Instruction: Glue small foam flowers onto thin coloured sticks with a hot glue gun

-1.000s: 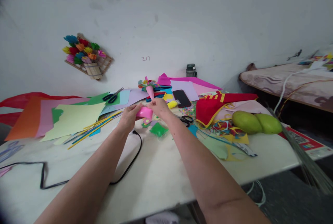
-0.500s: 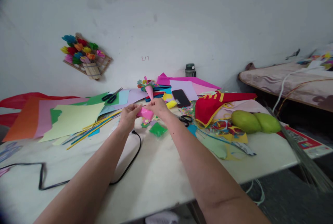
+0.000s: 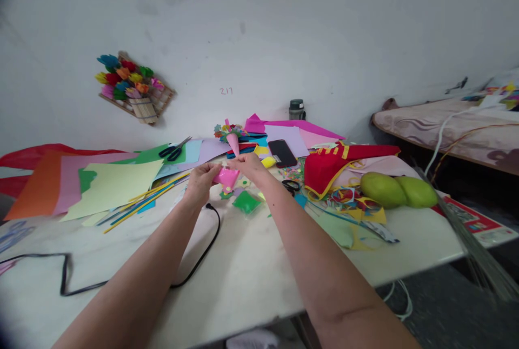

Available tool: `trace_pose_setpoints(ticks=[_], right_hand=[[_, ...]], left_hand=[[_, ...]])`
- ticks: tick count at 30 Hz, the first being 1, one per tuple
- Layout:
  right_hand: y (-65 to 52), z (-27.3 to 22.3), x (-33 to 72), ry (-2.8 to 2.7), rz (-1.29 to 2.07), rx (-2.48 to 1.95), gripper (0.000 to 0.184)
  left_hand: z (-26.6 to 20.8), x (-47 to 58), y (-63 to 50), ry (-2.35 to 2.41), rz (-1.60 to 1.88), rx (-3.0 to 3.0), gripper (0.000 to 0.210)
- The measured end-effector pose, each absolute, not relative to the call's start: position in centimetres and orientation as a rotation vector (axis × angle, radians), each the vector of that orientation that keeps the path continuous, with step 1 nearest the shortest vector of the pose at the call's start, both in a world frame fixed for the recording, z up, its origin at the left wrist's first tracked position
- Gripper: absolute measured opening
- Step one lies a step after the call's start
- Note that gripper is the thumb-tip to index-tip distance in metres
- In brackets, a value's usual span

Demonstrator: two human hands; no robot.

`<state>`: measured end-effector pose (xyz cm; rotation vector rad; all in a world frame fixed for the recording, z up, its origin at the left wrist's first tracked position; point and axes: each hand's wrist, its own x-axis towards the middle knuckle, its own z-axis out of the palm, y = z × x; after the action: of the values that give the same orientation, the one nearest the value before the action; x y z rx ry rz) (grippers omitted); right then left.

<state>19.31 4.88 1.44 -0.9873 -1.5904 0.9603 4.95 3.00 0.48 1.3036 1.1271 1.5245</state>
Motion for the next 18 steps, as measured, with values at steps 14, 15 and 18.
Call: trace_pose_setpoints(ticks=[14, 15, 18], right_hand=[[5.06, 1.77, 19.99, -1.721, 0.847, -1.007, 0.019], [5.12, 1.76, 19.97, -1.735, 0.826, -1.023, 0.020], [5.32, 1.66, 19.88, -1.800, 0.749, -1.059, 0.021]], left_hand=[[0.68, 5.05, 2.64, 1.042, 1.436, 1.247, 0.033], [0.66, 5.03, 2.65, 1.033, 1.400, 1.265, 0.035], [0.50, 4.92, 2.76, 1.054, 1.337, 1.334, 0.036]])
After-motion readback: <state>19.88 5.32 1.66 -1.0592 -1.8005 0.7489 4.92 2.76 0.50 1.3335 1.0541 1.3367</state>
